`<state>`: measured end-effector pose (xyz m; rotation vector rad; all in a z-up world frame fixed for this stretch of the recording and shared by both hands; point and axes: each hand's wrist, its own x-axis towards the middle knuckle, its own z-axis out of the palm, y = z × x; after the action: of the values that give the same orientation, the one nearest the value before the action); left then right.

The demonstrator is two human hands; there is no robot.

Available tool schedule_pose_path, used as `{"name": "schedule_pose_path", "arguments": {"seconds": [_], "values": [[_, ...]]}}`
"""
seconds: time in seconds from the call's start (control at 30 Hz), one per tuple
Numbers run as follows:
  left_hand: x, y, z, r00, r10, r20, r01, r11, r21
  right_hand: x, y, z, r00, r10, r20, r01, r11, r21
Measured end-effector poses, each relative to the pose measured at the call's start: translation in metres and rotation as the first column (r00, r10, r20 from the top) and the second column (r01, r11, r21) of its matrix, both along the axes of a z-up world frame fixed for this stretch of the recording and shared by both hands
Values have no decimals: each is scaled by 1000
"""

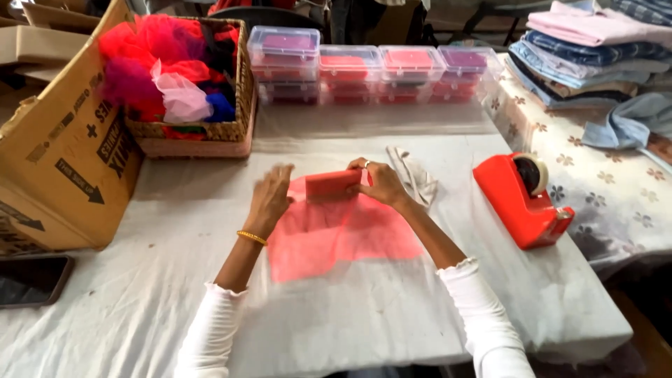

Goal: Wrapping a small rectangular box in pink mesh fabric.

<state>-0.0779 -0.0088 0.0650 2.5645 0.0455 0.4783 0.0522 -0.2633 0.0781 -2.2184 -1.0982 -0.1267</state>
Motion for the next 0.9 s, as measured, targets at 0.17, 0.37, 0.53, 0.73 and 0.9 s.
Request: {"name": "schedule_pose_path", "arguments": {"seconds": [0.17,0.37,0.53,0.73,0.9], "values": [[-35,-83,-29,912,-223,344,87,926,368,-7,-1,-11,997,-8,75,2,996,90],[-63,-181,-49,856,-473,209,388,855,345,-29,-5,-25,988,-91,128,79,992,100],[-25,-200,-102,854,-435,286,250,824,508,-22,-3,-18,945,-95,313,75,994,75],[-35,-211,-92,780,-480,400,373,871,318,-21,-7,-8,938,-1,347,-11,999,33],[-47,-197,-48,823,-469,321,406,881,244,-17,-9,-3,914,78,399,-78,997,-16]]}}
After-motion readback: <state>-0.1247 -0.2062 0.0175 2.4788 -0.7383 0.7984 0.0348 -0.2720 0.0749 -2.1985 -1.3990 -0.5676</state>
